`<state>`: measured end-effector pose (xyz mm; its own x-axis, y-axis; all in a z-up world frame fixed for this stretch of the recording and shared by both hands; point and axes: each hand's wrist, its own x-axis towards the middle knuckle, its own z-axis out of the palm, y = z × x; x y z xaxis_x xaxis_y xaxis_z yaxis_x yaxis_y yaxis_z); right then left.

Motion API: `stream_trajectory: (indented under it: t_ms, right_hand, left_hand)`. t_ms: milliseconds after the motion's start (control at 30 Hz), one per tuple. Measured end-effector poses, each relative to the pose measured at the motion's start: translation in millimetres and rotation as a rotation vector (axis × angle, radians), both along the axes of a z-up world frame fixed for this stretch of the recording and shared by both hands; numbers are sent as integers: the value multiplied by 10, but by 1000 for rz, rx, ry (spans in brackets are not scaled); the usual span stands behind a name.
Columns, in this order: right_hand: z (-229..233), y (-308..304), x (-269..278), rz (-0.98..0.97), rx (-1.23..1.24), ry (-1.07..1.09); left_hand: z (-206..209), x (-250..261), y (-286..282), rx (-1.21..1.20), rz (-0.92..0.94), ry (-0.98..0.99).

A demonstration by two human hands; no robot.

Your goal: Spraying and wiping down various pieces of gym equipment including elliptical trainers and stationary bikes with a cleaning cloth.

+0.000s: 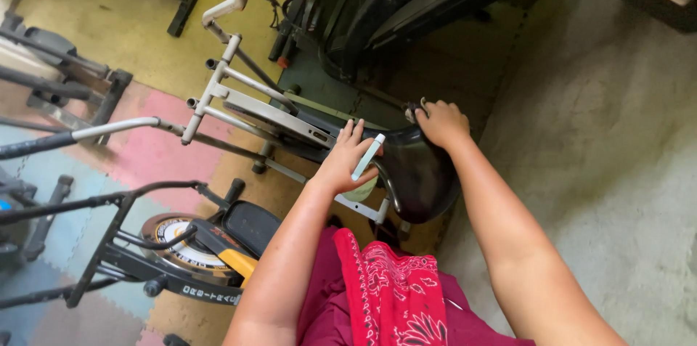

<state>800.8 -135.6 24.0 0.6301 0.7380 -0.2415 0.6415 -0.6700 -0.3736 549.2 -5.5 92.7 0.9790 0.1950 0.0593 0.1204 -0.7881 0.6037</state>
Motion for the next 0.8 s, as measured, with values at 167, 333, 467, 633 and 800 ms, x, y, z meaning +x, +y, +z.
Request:
stream_trajectory:
  t_ms: [167,333,467,633,800]
  right_hand:
    - [-102,-206,-149,-69,170,-123]
    - [-170,-604,-556,-144,314,-394]
    - [-211,-998,-1219,-275,354,-227]
    - [-2,-929,-1924,-367,201,-325]
    - [187,-475,-2169,-36,171,-304]
  left_hand:
    - [48,3,35,8,-16,-30]
    - [-18,-9,172,33,-83,-60]
    - [-159,-90,310,84,-159,-92]
    - [-178,10,496,100,-315,-118]
    - [-361,113,535,232,-387,-92]
